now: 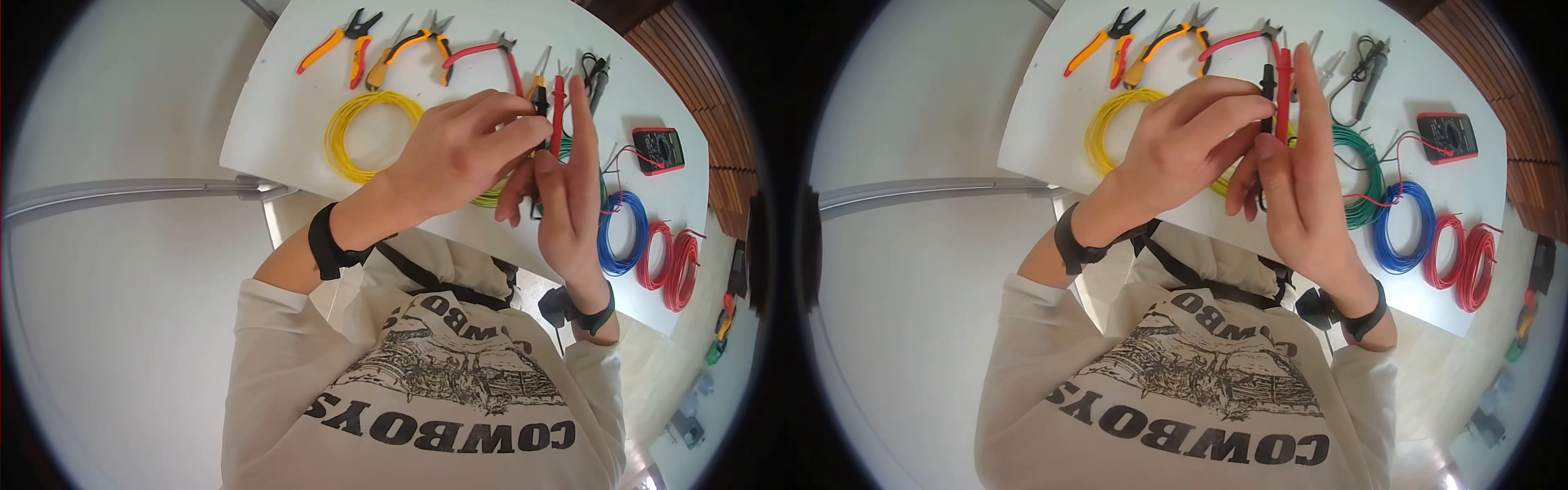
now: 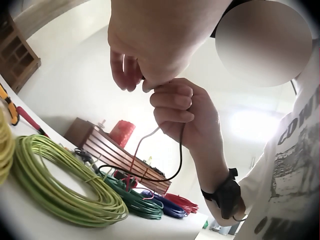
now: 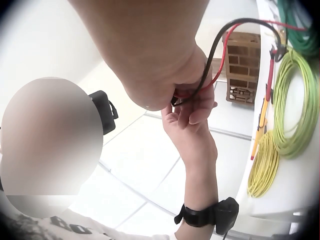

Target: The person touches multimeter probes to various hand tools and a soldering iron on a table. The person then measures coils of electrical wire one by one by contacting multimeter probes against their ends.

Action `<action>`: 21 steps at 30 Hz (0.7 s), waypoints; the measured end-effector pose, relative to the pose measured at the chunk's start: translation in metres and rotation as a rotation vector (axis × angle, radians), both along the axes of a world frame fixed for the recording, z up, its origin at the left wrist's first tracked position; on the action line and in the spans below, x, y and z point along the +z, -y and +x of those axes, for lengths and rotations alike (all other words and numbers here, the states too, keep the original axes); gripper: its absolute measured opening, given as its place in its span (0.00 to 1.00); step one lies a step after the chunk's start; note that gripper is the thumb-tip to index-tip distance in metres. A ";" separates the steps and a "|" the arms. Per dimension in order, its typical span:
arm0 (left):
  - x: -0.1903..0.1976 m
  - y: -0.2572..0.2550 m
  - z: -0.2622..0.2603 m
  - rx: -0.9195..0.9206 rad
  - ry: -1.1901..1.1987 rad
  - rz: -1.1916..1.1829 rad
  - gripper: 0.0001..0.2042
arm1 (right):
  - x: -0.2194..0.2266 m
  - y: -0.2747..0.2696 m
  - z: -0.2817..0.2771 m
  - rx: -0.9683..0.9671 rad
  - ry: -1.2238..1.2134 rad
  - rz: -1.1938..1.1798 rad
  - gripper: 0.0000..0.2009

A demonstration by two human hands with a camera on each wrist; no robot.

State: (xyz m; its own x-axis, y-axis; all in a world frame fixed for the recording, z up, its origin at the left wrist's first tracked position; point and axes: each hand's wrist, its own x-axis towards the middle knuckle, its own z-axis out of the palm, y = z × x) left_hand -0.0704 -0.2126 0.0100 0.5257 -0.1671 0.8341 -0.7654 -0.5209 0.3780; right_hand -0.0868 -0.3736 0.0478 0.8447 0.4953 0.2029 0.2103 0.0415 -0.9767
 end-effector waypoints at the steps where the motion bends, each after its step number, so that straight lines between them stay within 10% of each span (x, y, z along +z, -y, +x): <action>1: -0.002 -0.010 -0.002 0.018 0.006 0.008 0.22 | -0.002 -0.009 -0.001 0.001 0.002 -0.012 0.31; 5: -0.007 -0.040 -0.007 0.073 0.034 0.130 0.18 | -0.003 -0.040 -0.007 0.054 -0.016 -0.007 0.30; 11: -0.025 -0.088 0.003 0.222 0.087 0.080 0.07 | -0.003 -0.035 0.023 -0.114 0.570 -0.407 0.23; 17: -0.017 -0.129 -0.011 0.233 -0.137 0.081 0.06 | 0.022 -0.021 0.033 0.051 0.219 -0.008 0.26; 21: -0.007 -0.141 -0.018 0.136 -0.413 0.064 0.13 | 0.025 0.001 0.049 -0.167 0.312 -0.277 0.14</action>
